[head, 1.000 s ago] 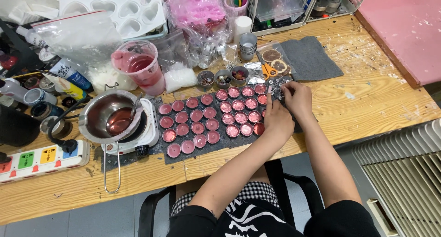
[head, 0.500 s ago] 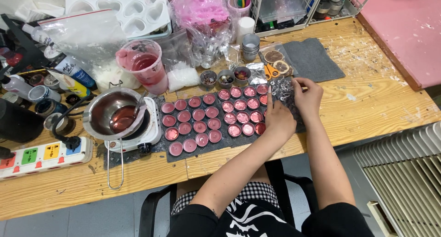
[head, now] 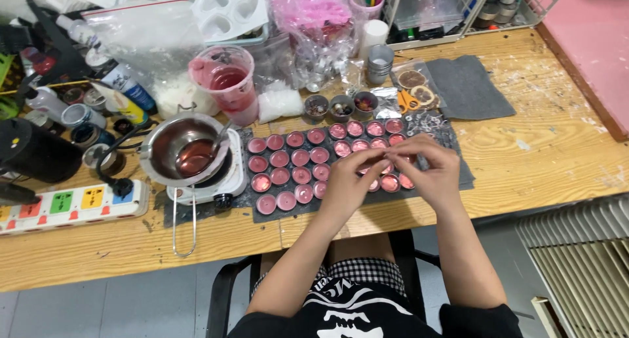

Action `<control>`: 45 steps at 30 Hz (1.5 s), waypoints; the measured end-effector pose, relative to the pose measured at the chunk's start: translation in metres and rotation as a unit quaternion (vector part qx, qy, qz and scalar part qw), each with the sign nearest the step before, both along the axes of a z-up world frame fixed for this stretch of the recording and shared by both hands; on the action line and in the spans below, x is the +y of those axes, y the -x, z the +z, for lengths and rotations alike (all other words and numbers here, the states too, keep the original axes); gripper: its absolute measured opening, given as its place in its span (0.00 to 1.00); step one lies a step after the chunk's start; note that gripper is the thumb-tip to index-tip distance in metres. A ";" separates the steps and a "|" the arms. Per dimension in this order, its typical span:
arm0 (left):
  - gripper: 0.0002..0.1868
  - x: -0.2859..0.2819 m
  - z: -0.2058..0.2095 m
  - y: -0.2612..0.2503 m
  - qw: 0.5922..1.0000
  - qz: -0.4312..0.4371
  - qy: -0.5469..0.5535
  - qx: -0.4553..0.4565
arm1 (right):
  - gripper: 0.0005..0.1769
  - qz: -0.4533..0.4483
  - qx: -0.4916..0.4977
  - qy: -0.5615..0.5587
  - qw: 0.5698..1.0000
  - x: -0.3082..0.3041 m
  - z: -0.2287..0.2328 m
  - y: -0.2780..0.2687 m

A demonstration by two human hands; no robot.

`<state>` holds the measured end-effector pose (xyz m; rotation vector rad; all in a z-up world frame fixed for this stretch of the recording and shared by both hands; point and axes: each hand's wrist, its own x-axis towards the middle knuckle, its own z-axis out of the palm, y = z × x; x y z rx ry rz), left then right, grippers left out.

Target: Inserting wicks into small metal candle cups filled with pink/red wax using tweezers.

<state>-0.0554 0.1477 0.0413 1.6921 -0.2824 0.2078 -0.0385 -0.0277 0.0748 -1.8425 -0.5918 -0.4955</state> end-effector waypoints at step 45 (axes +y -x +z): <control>0.21 0.149 0.006 0.086 0.960 0.146 -0.181 0.157 | 0.16 0.143 0.126 0.139 0.972 0.130 -0.005 0.017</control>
